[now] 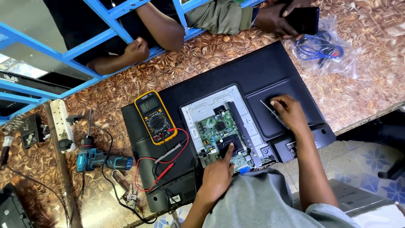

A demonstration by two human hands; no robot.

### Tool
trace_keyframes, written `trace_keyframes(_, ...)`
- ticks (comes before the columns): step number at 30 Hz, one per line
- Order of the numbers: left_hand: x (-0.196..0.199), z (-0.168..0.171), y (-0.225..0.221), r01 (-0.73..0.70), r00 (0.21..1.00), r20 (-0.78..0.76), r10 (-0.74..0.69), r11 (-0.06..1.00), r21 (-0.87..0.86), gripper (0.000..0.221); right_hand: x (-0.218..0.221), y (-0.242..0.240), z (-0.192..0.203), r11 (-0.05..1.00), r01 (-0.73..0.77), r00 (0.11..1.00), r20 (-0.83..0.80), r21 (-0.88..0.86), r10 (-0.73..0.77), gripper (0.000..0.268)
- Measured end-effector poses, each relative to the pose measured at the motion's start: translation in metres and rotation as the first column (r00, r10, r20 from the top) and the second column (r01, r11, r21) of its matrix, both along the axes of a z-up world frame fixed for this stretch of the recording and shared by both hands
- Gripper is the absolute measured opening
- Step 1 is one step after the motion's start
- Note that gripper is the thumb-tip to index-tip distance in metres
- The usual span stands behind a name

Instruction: Diagnosing a television circuit board by inspecting components and using a multimeter.

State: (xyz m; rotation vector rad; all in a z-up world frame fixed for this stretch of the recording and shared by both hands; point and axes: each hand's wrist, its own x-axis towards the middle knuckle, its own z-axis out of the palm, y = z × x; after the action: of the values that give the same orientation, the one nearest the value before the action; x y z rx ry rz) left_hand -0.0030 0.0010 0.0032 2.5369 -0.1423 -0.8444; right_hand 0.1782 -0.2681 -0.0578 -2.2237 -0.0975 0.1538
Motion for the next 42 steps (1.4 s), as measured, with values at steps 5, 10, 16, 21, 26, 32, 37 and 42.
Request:
trace_keyframes(5, -0.002, -0.005, 0.001, 0.003, 1.0, 0.013, -0.003, 1.0, 0.011, 0.071, 0.001, -0.001, -0.002, 1.0, -0.002, 1.0, 0.003, 0.002, 0.002, 0.024)
trace_keyframes(10, -0.003, -0.001, 0.001, 0.001, 1.0, 0.001, -0.001, 1.0, 0.013, 0.071, 0.001, -0.001, -0.003, 1.0, 0.0, 1.0, -0.01, -0.007, 0.0, 0.025)
trace_keyframes(16, -0.003, -0.002, 0.002, 0.02, 1.0, -0.022, -0.02, 1.0, 0.021, 0.072, 0.001, -0.002, -0.005, 1.0, -0.002, 1.0, 0.006, 0.002, 0.002, 0.024)
trace_keyframes(21, -0.005, -0.002, 0.003, 0.026, 1.0, 0.007, -0.026, 0.999, 0.019, 0.071, 0.001, -0.001, -0.002, 1.0, 0.002, 1.0, -0.001, -0.001, -0.002, 0.025)
trace_keyframes(26, -0.004, 0.002, 0.002, 0.029, 0.999, -0.022, -0.028, 0.999, 0.026, 0.072, 0.001, -0.001, -0.003, 1.0, 0.002, 1.0, 0.001, -0.006, -0.002, 0.024)
trace_keyframes(32, -0.004, 0.007, 0.0, 0.013, 0.999, -0.035, -0.013, 1.0, -0.002, 0.072, 0.001, 0.0, -0.001, 1.0, 0.004, 1.0, -0.002, -0.005, -0.004, 0.024)
trace_keyframes(37, -0.005, 0.002, 0.001, 0.008, 1.0, 0.012, -0.008, 1.0, -0.002, 0.073, 0.001, 0.0, 0.001, 1.0, -0.001, 1.0, -0.009, -0.019, 0.001, 0.025)
trace_keyframes(42, -0.003, 0.002, 0.001, 0.021, 0.999, -0.032, -0.02, 0.999, 0.029, 0.072, 0.0, 0.0, 0.001, 1.0, 0.006, 1.0, -0.014, -0.007, -0.006, 0.025)
